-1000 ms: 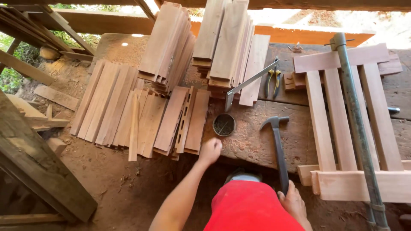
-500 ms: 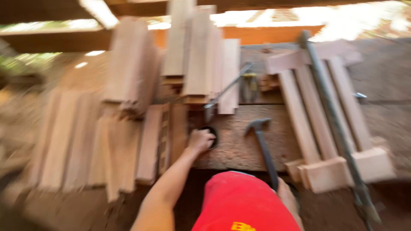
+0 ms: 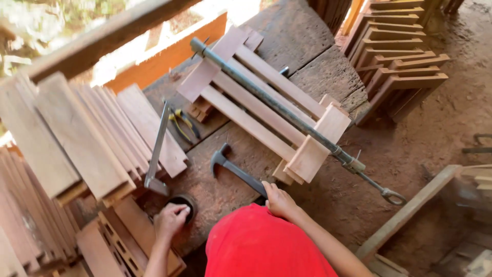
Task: The person assembles a small slatted wooden frame on a rustic workbench. They position the frame, place a long bar clamp across it, tighten the clamp, hammer nails into the joints, reposition the frame, and finally pick up pliers and nails from a container on the bench.
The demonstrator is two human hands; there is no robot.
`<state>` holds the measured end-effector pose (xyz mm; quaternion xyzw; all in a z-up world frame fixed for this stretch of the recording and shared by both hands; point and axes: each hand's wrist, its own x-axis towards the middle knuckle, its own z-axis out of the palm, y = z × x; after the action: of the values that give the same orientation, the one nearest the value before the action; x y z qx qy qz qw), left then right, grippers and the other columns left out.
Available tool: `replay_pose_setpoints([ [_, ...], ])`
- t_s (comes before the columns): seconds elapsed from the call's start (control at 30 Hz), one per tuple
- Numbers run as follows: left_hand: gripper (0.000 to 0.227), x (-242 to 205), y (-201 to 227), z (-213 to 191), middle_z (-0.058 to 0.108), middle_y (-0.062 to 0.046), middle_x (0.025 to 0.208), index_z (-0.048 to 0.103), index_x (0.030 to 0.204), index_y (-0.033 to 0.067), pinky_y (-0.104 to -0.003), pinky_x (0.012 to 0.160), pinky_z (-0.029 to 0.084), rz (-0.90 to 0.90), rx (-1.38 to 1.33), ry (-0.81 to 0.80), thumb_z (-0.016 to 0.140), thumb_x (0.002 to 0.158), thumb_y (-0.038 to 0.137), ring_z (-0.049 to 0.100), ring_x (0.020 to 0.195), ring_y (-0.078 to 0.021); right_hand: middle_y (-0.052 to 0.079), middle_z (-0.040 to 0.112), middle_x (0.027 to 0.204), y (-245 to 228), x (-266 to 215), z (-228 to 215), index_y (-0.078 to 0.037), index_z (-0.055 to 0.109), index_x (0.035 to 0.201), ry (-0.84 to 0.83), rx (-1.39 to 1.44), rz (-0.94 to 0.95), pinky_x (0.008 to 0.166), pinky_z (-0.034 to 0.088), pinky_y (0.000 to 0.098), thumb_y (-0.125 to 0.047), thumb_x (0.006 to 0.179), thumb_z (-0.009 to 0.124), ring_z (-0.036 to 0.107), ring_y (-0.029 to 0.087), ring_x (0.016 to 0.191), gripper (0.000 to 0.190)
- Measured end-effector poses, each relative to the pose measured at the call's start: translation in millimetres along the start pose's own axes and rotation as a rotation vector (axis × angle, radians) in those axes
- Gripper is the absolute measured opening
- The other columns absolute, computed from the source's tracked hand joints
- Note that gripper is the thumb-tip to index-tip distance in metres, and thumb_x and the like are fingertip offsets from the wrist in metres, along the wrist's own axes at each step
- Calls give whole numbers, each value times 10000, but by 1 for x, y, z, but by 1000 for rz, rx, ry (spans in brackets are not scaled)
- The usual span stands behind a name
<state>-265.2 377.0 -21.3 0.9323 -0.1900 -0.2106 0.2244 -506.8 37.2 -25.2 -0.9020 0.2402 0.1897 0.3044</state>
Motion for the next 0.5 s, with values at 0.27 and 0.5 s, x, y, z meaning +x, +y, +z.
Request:
replay_pose_setpoints([
  [0.27,154,-5,70,-27,762,-111,905,701,1081,18,-317,699,552,12,-378,302,656,954,91,711,761,-225,16,771,961,-82,-12,-117,-228,742,1030,-76,239,464,839,543,408,-452,814,689,712,284,923,315],
  [0.5,234,57,212,5,807,-100,1005,756,1111,34,-244,670,619,307,-622,-61,708,887,79,757,795,-165,-49,601,631,3,-94,-101,-98,709,888,237,530,-50,502,455,300,-377,751,885,541,132,522,357],
])
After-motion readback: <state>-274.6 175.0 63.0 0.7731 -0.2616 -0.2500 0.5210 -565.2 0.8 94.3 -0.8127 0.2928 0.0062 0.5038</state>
